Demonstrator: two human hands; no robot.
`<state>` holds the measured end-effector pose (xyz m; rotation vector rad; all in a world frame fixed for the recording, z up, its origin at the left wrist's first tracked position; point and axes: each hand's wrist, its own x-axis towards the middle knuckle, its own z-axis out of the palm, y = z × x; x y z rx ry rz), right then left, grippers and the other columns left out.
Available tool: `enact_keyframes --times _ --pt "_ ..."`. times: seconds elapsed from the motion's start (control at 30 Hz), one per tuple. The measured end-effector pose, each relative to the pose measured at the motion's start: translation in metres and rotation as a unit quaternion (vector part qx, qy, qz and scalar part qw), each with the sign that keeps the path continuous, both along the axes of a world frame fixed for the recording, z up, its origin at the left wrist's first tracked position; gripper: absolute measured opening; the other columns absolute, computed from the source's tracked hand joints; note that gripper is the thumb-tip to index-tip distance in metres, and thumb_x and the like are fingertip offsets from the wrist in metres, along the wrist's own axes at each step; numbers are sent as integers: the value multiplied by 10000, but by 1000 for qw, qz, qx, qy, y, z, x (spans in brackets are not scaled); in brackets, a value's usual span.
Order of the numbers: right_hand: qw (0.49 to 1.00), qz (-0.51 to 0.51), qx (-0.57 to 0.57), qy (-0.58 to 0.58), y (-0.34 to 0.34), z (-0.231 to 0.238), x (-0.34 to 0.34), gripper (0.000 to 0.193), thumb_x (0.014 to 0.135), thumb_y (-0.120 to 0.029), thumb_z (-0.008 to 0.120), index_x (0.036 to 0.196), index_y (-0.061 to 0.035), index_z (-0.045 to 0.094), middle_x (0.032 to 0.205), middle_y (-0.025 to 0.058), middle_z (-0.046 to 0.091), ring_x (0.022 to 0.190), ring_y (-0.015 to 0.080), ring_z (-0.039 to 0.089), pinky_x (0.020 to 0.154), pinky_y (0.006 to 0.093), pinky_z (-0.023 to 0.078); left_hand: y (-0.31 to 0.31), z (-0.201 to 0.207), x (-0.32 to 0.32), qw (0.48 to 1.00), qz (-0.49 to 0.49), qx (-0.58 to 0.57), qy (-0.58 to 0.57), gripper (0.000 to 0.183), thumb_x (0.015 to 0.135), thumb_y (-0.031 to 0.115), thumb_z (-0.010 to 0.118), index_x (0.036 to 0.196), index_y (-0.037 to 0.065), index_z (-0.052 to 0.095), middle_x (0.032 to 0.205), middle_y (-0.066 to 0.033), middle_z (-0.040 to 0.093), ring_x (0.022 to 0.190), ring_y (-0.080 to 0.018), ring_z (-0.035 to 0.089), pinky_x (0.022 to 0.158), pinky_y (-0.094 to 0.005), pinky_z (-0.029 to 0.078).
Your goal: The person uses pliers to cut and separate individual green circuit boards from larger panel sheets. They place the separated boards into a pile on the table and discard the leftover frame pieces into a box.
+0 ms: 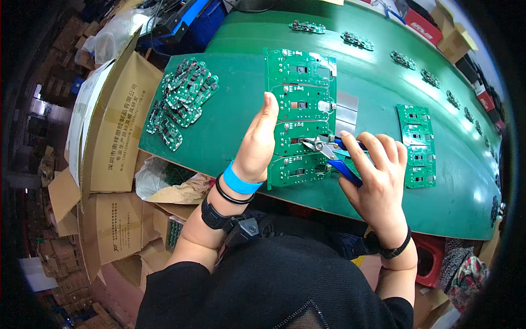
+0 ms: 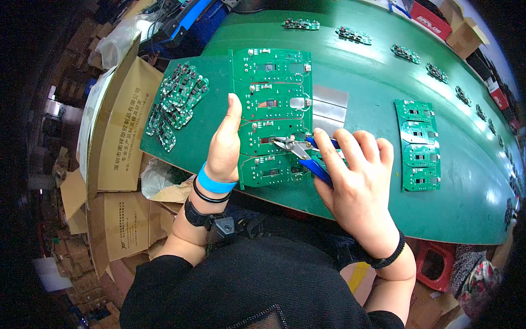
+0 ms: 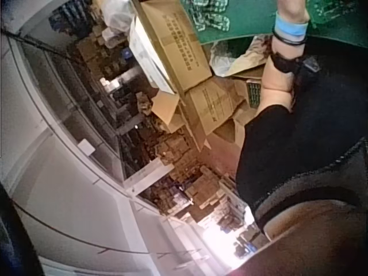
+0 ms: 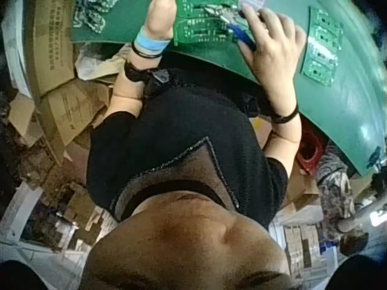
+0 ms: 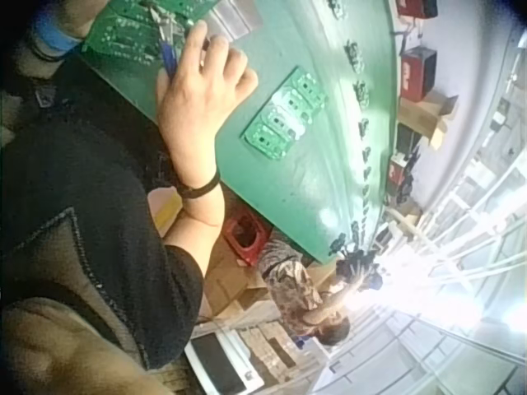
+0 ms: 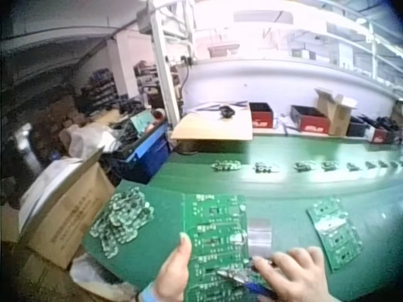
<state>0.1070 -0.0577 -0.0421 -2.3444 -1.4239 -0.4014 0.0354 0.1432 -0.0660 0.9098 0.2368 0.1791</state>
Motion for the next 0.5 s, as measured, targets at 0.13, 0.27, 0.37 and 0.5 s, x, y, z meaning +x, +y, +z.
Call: enact_keyframes --times 0.13,0.27,0.37,0.5 --pt "1000 12 7 -4 0 -4 2 644 590 -184 772 1207 -116 603 1036 57 571 929 241 527 815 405 369 2 -2 0 1000 0 -12 1 658 1016 530 188 1396 32 387 1311 -186 534 1135 -316 591 950 -458 515" --pt "999 11 39 1 2 -9 4 629 585 -185 771 1189 -109 613 1010 56 571 890 238 531 786 391 377 4 -4 -1 999 -5 -33 -7 668 1011 543 192 1394 34 391 1306 -184 540 1126 -319 593 952 -466 511" --pt "996 -5 88 30 -1 -2 8 561 588 -109 737 1140 -74 646 983 80 589 891 263 544 814 386 397 8 -6 -6 999 -18 -43 5 711 993 583 200 1418 36 361 1344 -196 508 1118 -331 594 946 -491 508" --pt "989 -47 135 42 -10 -6 21 503 605 -93 713 1104 -57 658 977 90 598 874 273 545 804 388 417 23 -11 -16 959 -95 -267 -30 780 970 625 210 1482 38 245 1443 -248 381 1085 -377 603 886 -522 534"
